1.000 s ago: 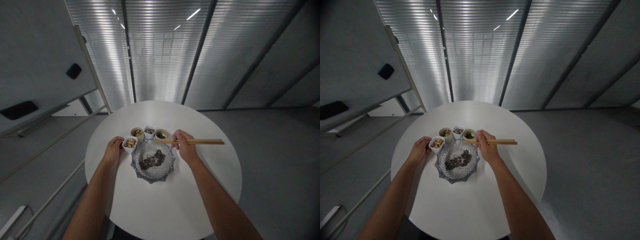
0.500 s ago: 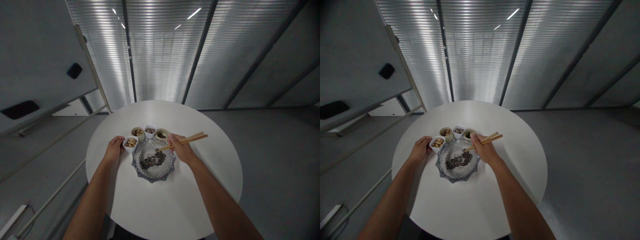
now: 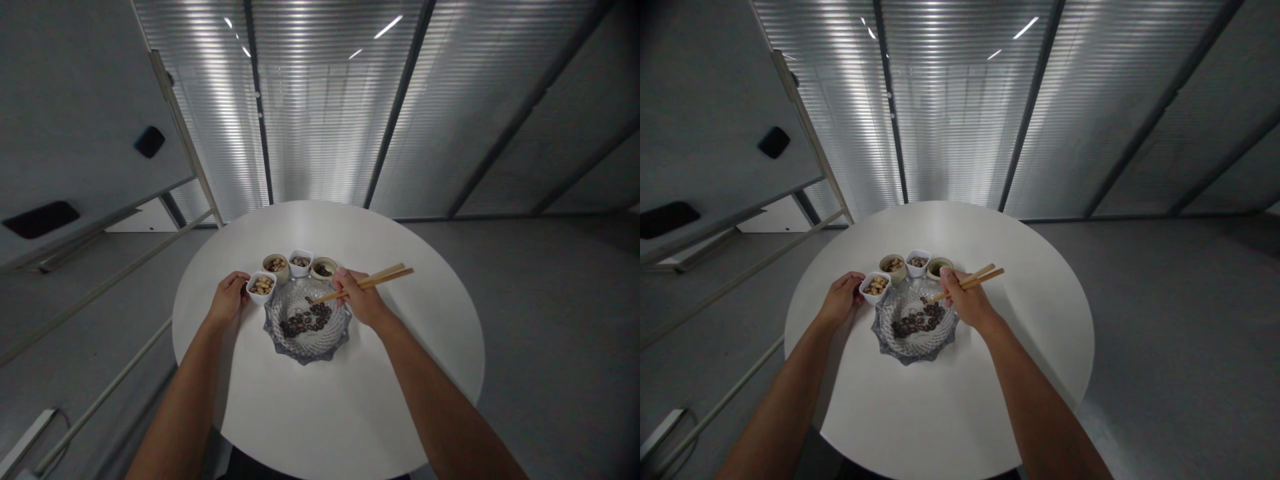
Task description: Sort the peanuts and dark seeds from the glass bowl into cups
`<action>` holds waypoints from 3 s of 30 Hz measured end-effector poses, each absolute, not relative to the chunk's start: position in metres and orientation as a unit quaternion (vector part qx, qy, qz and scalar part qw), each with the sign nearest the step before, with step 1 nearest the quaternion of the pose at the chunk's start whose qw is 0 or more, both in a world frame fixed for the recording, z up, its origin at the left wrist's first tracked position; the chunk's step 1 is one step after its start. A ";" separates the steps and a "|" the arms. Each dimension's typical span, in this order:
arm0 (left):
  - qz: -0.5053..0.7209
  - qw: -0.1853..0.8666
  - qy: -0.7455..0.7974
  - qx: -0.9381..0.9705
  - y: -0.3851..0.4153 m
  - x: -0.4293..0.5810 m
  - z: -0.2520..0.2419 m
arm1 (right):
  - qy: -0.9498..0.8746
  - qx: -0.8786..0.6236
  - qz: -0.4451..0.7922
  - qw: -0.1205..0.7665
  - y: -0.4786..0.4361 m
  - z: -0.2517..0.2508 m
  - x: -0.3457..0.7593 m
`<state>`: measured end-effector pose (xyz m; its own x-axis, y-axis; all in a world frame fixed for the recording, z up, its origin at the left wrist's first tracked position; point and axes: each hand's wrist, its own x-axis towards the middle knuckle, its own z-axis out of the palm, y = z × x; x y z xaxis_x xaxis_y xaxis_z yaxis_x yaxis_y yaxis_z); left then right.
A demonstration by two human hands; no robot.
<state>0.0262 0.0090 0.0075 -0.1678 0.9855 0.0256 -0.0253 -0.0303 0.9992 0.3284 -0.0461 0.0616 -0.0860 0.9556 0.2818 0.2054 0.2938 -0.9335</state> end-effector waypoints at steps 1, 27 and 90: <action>0.556 0.455 0.526 0.455 0.009 0.026 0.008 | -0.633 -0.462 0.378 0.492 -0.047 0.062 0.328; 0.561 0.464 0.519 0.449 0.012 0.023 0.004 | -0.648 -0.463 0.369 0.480 -0.044 0.058 0.316; 0.564 0.444 0.523 0.459 0.010 0.023 0.005 | -0.659 -0.440 0.379 0.478 -0.043 0.058 0.323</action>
